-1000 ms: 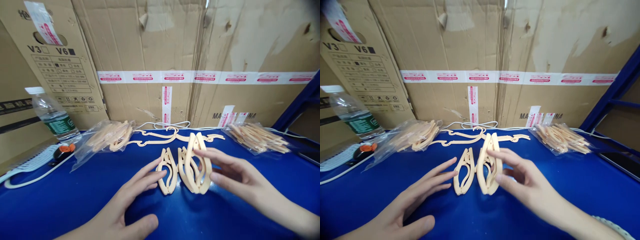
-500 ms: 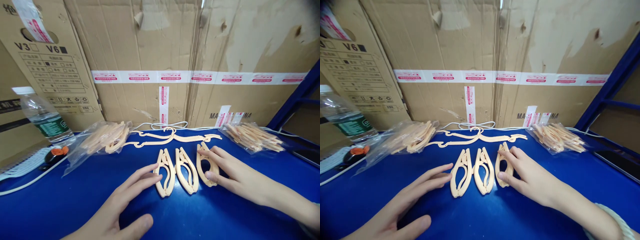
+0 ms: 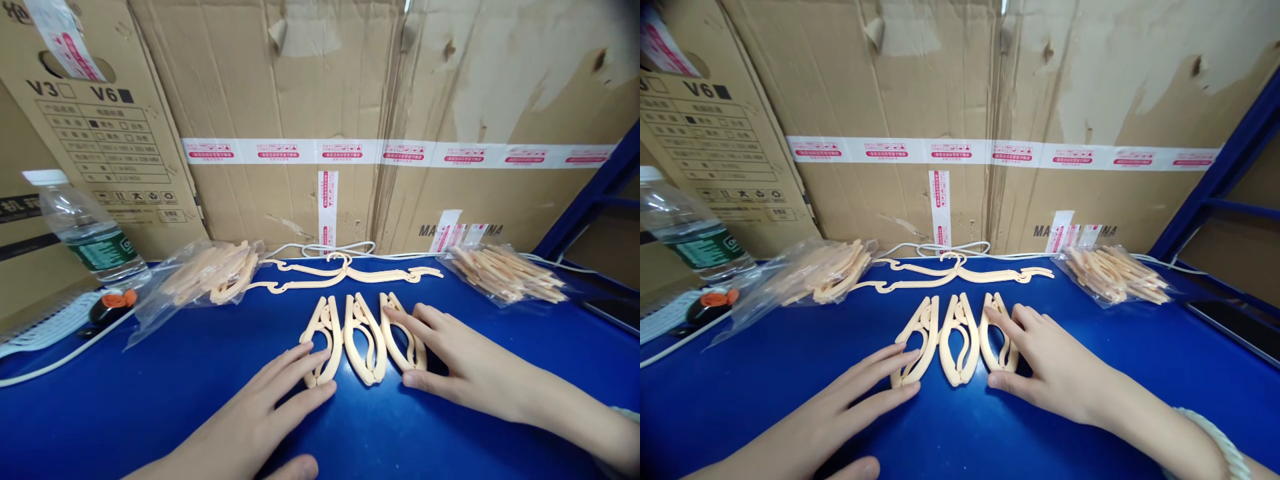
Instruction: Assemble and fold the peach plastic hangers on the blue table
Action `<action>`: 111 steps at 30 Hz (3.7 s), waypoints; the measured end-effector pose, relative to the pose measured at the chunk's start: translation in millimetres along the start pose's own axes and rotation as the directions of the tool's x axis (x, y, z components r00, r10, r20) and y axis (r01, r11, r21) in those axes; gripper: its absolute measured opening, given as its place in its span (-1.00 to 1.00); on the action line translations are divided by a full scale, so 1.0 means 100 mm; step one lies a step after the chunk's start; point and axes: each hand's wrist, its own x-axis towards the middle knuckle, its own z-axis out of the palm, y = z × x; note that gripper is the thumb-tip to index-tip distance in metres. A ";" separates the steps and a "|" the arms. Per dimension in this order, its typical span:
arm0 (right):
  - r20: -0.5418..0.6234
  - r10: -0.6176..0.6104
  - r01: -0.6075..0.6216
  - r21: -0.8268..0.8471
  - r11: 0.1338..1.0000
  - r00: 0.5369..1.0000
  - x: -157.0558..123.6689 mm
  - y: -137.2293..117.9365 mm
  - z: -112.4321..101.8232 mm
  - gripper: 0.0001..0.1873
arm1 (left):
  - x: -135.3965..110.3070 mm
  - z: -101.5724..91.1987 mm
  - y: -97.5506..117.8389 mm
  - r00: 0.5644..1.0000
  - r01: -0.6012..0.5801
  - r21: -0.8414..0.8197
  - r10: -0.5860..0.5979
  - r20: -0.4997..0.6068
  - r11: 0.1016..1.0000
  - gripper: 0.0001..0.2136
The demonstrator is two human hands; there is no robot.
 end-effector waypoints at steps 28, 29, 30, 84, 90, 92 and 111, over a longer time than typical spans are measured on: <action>-0.026 0.041 -0.040 0.037 0.999 0.999 0.04 -0.09 0.12 -0.17 | -0.04 0.03 -0.02 0.997 -0.018 0.023 0.020 -0.069 1.000 -0.48; -0.022 0.048 -0.047 0.039 0.998 0.999 0.04 -0.09 0.12 -0.16 | -0.04 0.04 -0.02 0.997 -0.015 0.019 0.016 -0.071 1.000 -0.48; -0.018 0.051 -0.050 0.041 0.998 0.999 0.04 -0.09 0.12 -0.16 | -0.04 0.05 -0.02 0.997 -0.009 0.013 0.010 -0.073 1.000 -0.49; -0.001 -0.085 0.085 0.117 0.989 0.996 -0.04 -0.17 0.07 -0.39 | -0.05 0.00 -0.07 0.997 -0.069 0.361 0.073 0.005 0.930 -0.47; -0.002 -0.124 0.123 0.160 0.979 0.992 -0.01 -0.19 0.10 -0.41 | -0.04 0.01 -0.10 0.999 -0.031 0.359 0.044 -0.030 0.933 -0.47; -0.005 -0.123 0.122 0.171 0.978 0.992 0.00 -0.18 0.12 -0.41 | -0.04 0.01 -0.09 0.998 -0.015 0.336 0.034 -0.051 0.942 -0.49; -0.294 -0.031 0.022 -0.033 0.999 0.955 0.31 0.53 0.10 -0.50 | 0.02 0.02 -0.21 0.942 0.171 0.133 -0.123 -0.311 0.976 -0.65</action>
